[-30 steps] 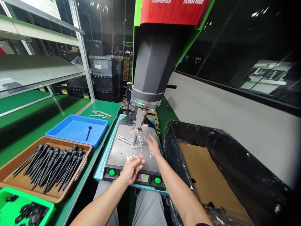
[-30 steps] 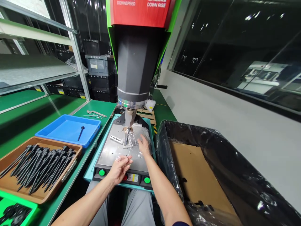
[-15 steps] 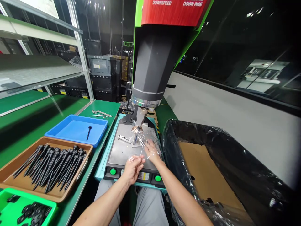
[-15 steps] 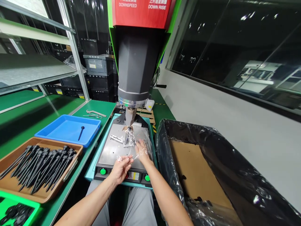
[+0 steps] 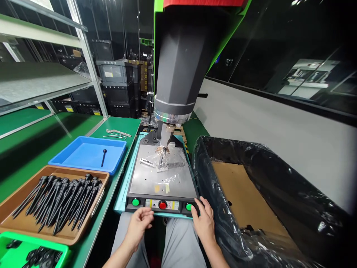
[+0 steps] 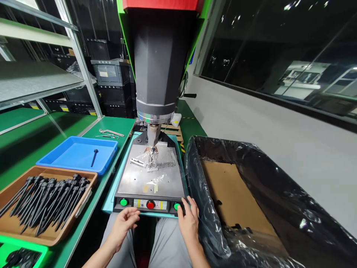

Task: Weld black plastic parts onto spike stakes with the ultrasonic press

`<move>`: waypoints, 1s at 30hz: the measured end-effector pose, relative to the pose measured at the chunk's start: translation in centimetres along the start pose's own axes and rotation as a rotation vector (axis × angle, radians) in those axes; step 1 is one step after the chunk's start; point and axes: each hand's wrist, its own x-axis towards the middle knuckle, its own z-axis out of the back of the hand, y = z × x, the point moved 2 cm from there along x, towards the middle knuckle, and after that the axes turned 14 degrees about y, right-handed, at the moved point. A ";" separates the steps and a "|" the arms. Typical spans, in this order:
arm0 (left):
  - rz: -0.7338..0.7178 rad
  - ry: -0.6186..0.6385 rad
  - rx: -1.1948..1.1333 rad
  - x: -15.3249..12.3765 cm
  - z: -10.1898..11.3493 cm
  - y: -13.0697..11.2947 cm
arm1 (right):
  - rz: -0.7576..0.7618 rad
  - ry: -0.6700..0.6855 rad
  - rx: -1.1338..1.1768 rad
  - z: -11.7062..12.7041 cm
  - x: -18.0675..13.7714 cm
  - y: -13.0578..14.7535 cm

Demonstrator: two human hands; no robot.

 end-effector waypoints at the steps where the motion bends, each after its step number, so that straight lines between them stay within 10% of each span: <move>1: -0.083 -0.100 0.103 -0.3 1.6 0.5 | -0.048 -0.009 -0.009 -0.1 -0.7 -0.6; 7: -0.225 -0.540 0.482 0.5 7.5 1.4 | -0.157 0.104 0.099 -1.7 -2.9 -2.1; 30: -0.239 -0.396 0.425 3.3 8.7 -1.0 | -0.358 0.102 0.223 -2.7 -1.5 -1.9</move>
